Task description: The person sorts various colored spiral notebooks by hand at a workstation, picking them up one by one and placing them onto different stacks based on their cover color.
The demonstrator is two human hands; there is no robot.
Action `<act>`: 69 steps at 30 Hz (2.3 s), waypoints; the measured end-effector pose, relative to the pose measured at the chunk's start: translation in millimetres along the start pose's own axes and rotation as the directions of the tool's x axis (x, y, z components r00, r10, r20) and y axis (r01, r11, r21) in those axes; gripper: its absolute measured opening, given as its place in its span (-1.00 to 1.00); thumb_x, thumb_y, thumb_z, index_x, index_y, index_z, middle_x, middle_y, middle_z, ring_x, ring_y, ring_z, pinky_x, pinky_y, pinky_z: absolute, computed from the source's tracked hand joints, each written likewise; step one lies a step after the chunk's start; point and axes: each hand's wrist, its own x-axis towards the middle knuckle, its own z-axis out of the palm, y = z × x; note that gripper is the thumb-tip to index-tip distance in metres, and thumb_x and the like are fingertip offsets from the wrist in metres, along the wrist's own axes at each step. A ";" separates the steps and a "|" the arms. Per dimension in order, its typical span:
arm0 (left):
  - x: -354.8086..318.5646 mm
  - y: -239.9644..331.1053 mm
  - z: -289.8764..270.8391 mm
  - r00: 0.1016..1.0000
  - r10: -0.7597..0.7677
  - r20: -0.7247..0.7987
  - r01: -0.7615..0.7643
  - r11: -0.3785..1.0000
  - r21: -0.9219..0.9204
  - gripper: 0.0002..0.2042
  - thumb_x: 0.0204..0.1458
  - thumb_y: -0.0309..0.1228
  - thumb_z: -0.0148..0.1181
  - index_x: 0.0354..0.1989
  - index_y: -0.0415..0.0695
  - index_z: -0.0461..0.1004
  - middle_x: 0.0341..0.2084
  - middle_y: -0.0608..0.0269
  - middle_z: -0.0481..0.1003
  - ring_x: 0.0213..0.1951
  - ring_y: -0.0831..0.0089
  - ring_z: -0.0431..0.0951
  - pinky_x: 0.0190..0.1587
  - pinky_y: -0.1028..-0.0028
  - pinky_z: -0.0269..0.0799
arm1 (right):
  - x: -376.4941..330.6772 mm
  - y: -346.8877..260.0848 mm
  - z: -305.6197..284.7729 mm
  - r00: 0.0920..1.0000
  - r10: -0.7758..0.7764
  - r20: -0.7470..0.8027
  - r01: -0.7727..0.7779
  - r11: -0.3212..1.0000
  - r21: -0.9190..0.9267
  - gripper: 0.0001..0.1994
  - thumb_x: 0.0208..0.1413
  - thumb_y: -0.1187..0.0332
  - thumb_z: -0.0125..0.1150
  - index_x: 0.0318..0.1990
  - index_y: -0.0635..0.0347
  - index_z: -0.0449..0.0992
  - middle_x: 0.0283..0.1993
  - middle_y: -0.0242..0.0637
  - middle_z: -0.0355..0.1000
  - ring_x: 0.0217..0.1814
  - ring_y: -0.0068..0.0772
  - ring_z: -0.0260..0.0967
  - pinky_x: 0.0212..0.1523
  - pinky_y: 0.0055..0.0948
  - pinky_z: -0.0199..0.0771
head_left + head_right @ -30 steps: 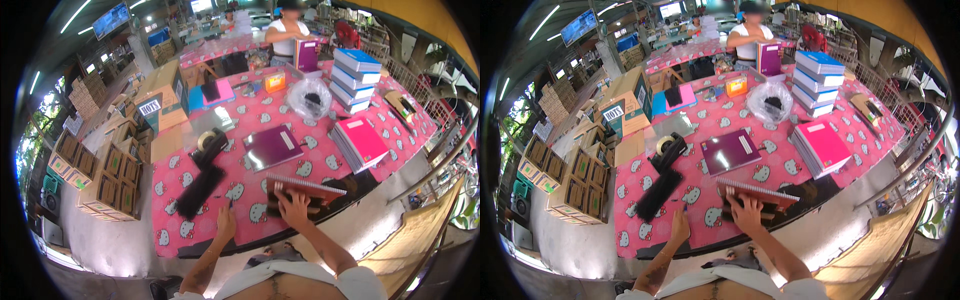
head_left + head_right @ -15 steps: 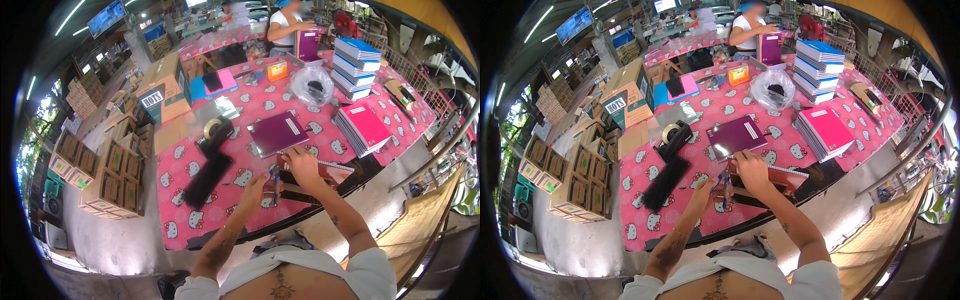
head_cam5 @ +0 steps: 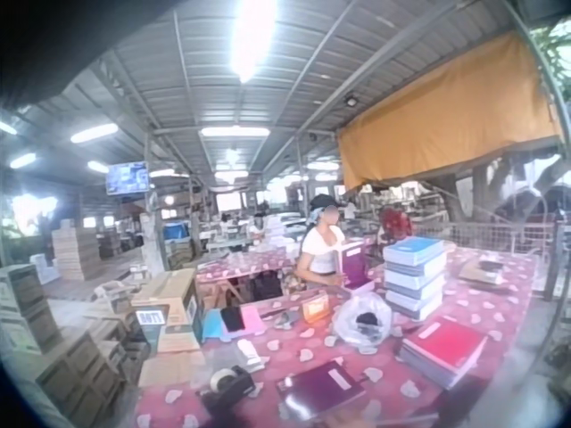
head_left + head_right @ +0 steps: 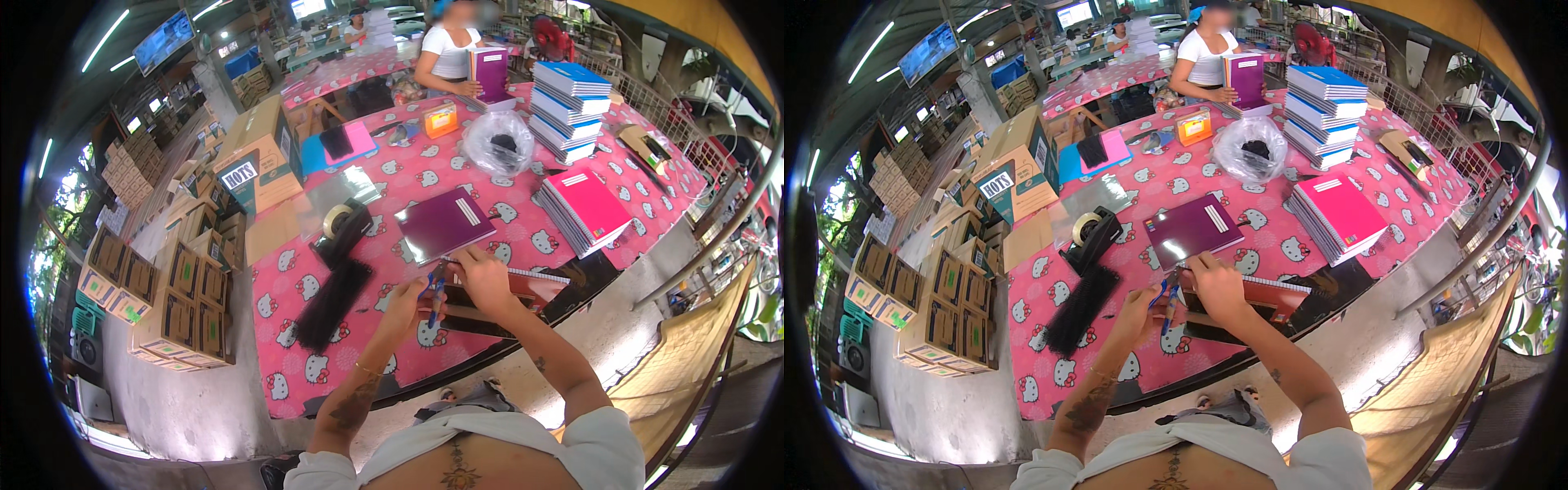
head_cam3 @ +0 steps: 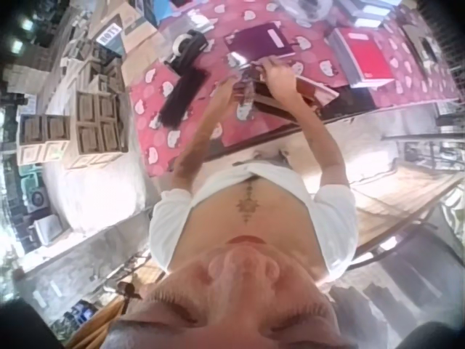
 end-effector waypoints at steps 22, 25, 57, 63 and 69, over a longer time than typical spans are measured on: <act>85.7 85.5 175.3 0.243 0.715 0.655 -0.285 -0.593 0.753 -0.53 0.14 -0.40 0.27 0.23 -0.24 0.40 0.25 -0.18 0.30 0.25 -0.15 0.32 0.27 0.04 0.25 | 106.8 247.2 -274.7 0.991 -0.073 0.115 0.111 0.924 -0.366 -0.68 0.06 0.25 0.37 -0.07 0.21 0.59 -0.37 -0.24 0.58 -0.31 -0.24 0.54 -0.05 -0.31 0.48; 141.7 108.0 300.1 0.439 0.563 0.701 -0.461 -0.528 0.713 -0.46 0.14 -0.24 0.27 0.26 -0.20 0.36 0.23 -0.18 0.34 0.25 -0.07 0.37 0.22 0.14 0.33 | 151.7 219.7 -278.4 0.927 -0.237 0.289 0.352 0.815 -0.460 -0.57 0.00 0.19 0.38 0.05 0.06 0.54 -0.13 -0.18 0.57 -0.07 -0.10 0.51 0.17 -0.19 0.36; 267.7 -26.4 31.3 0.906 0.150 0.396 -0.329 -0.340 0.881 -0.63 0.08 -0.16 0.29 -0.05 -0.15 0.57 -0.20 0.03 0.54 -0.13 0.00 0.56 -0.08 0.16 0.51 | 19.3 375.3 -135.1 0.964 0.231 -0.130 -0.204 0.960 0.194 -0.58 0.09 0.30 0.34 0.11 0.16 0.52 -0.03 -0.04 0.49 0.07 0.01 0.42 0.13 -0.09 0.39; 263.3 -52.9 -33.1 0.813 0.231 0.534 -0.362 -0.518 0.775 -0.68 0.13 -0.29 0.21 -0.03 -0.22 0.55 -0.05 -0.04 0.54 0.07 0.00 0.53 0.12 0.16 0.49 | -4.4 310.1 36.2 0.929 0.210 0.304 -0.356 0.729 0.585 -0.58 0.03 0.36 0.31 0.09 0.22 0.51 -0.07 -0.04 0.49 -0.05 0.04 0.47 0.00 -0.15 0.47; 265.9 -39.5 -28.4 0.878 0.267 0.396 -0.355 -0.190 0.915 -0.69 0.22 -0.28 0.16 0.02 -0.22 0.56 -0.04 -0.05 0.59 0.08 0.05 0.57 0.07 0.16 0.54 | -13.3 289.1 114.4 0.793 0.269 0.547 -0.508 0.787 0.350 -0.53 0.02 0.20 0.25 0.12 0.09 0.51 0.08 -0.02 0.42 0.00 0.07 0.46 0.05 -0.08 0.47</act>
